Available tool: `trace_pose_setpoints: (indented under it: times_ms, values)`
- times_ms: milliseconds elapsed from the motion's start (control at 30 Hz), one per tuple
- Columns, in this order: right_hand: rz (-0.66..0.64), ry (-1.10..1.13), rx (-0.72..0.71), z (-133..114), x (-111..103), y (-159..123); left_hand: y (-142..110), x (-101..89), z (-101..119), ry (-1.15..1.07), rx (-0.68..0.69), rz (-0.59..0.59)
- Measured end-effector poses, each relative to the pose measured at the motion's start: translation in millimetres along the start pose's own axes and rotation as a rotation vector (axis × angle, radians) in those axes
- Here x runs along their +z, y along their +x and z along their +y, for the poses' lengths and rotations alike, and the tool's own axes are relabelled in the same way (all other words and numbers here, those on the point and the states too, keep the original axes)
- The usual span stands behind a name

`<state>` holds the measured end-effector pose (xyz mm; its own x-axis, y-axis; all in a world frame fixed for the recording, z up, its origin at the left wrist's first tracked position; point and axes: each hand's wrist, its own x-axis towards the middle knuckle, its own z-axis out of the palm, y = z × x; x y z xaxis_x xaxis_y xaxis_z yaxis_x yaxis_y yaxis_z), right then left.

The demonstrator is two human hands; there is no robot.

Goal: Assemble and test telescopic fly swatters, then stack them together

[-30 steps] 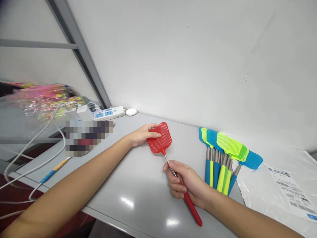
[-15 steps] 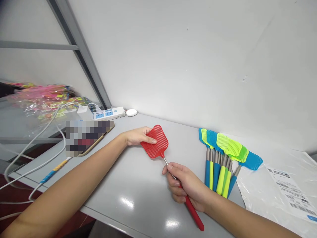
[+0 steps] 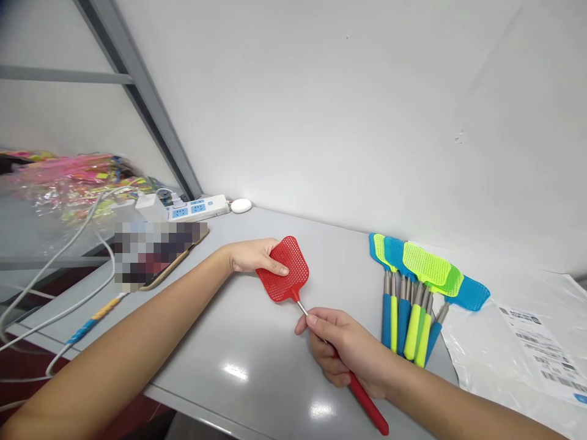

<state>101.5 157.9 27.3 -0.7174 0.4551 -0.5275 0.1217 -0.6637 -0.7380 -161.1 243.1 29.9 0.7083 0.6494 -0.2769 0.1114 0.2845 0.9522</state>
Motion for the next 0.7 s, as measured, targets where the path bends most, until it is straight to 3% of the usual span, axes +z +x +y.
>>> trace_pose_setpoints:
  times_ms: [200, 400, 700]
  values:
    - [0.049, 0.007, -0.017, 2.8, 0.3, -0.5, -2.8, 4.4, 7.9, 0.033, -0.022, 0.038]
    - [0.048, 0.007, -0.037, -0.8, -2.6, 2.9, -12.2, 11.8, 26.1, 0.111, 0.041, 0.114]
    - [0.045, -0.015, -0.045, 1.6, -1.4, 2.8, -6.1, 10.8, 16.1, 0.047, 0.020, 0.094]
